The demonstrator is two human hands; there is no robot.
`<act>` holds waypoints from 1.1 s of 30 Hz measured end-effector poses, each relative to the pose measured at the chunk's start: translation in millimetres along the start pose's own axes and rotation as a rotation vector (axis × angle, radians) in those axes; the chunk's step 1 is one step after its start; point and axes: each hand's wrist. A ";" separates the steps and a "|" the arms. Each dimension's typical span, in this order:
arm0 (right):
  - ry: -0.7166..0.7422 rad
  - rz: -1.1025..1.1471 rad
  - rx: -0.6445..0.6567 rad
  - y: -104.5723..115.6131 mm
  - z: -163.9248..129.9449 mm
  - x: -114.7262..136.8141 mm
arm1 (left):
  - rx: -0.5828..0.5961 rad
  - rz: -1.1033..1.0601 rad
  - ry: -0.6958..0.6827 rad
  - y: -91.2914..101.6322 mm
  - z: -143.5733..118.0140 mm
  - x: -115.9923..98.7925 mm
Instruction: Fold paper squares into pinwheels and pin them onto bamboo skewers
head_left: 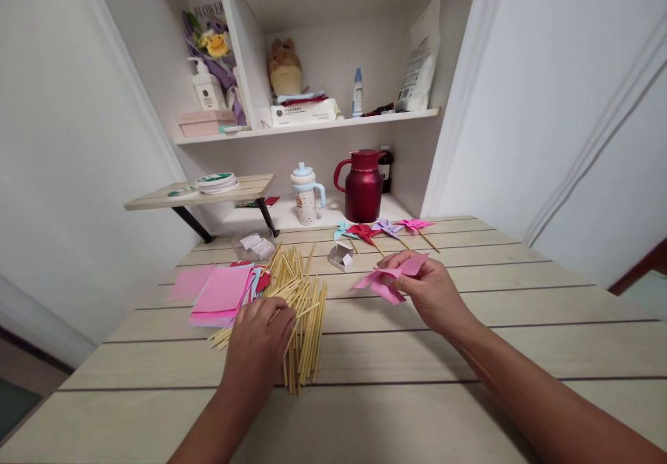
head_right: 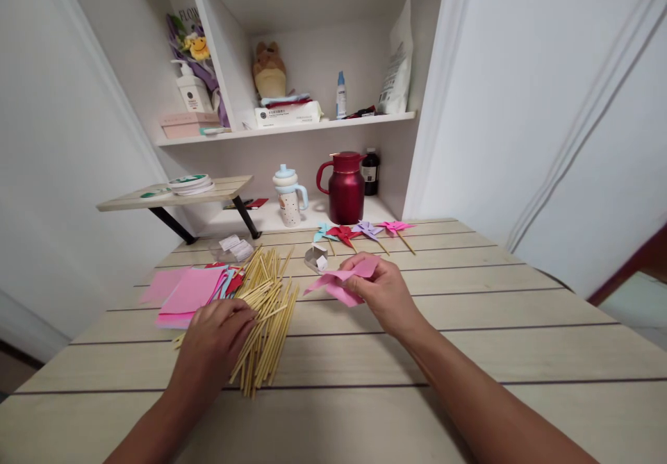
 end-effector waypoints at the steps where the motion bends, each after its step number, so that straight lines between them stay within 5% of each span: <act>1: 0.004 -0.002 0.004 0.1 -0.2 0.7 | 0.036 0.024 0.015 -1.7 4.4 -2.1; 15: 0.089 0.009 0.030 5.5 -2.4 7.5 | 0.239 0.124 0.145 -21.8 17.7 -10.1; 26: 0.088 0.000 0.045 3.0 -3.2 9.7 | 0.128 0.006 0.196 -25.4 14.9 -6.3; 33: 0.101 -0.001 0.078 2.2 -4.0 12.8 | 0.015 -0.161 0.215 -12.8 37.3 -17.0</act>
Point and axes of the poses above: each hand's wrist, its own z-axis towards the middle knuckle, its own y-axis out of the back of the hand, x = y × z, and after that the axes turned 15 degrees about -z, right-handed
